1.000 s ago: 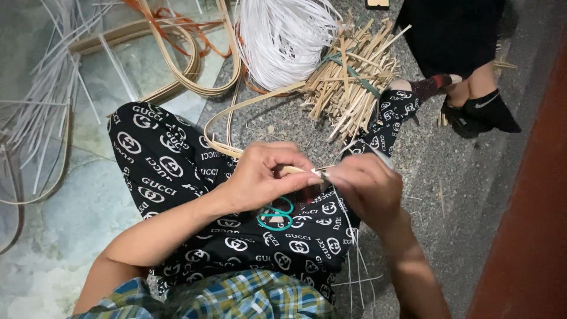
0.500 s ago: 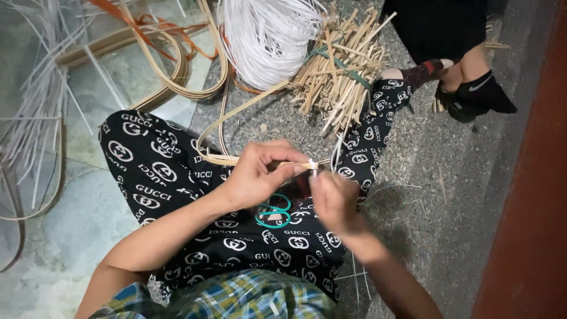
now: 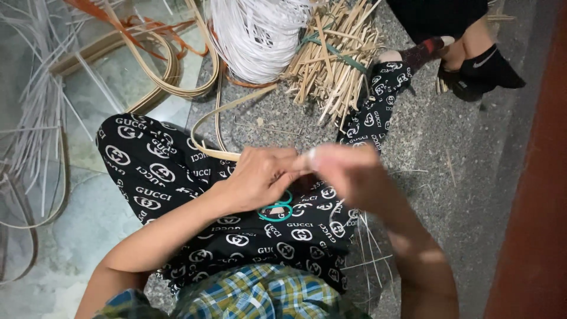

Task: Weaving white plastic strips around bamboo and wooden frames to construct furniture components.

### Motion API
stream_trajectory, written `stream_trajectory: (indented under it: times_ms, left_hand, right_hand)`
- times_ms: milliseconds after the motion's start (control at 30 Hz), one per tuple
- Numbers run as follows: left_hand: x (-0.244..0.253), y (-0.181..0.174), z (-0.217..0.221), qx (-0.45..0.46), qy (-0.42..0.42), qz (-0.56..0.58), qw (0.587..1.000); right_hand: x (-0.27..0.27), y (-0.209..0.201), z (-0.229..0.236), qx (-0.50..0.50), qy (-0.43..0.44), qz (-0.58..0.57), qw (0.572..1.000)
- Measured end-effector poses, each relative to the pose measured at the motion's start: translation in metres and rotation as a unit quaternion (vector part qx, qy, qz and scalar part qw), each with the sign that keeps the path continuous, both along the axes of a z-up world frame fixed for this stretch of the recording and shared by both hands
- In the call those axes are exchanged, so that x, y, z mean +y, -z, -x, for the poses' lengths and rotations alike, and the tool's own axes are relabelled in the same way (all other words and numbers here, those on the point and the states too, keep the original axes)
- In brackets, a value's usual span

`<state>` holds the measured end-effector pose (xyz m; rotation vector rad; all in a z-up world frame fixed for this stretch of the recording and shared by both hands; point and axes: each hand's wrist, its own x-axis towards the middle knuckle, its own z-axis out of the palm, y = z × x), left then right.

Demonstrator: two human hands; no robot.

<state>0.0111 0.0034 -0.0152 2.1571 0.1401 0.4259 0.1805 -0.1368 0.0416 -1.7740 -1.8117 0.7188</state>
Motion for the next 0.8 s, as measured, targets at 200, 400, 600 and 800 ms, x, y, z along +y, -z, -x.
stream_trajectory:
  times_ms: [200,400,600,800]
  left_hand:
    - [0.004,-0.015,0.003,0.0,0.026,0.025,0.999]
    - [0.007,-0.007,0.003,-0.043,0.047,0.052,0.997]
    - [0.001,-0.009,-0.005,-0.06,0.008,0.039,0.997]
    - [-0.003,-0.018,-0.004,-0.01,0.058,-0.063,0.996]
  right_hand:
    - [0.001,0.11,-0.05,0.642,0.153,0.107,0.743]
    - [-0.057,0.15,0.021,0.651,0.346,0.15,0.659]
    - [-0.083,0.046,0.047,0.383,0.227,0.142,0.884]
    - [-0.017,0.016,-0.02,0.161,0.037,-0.05,0.985]
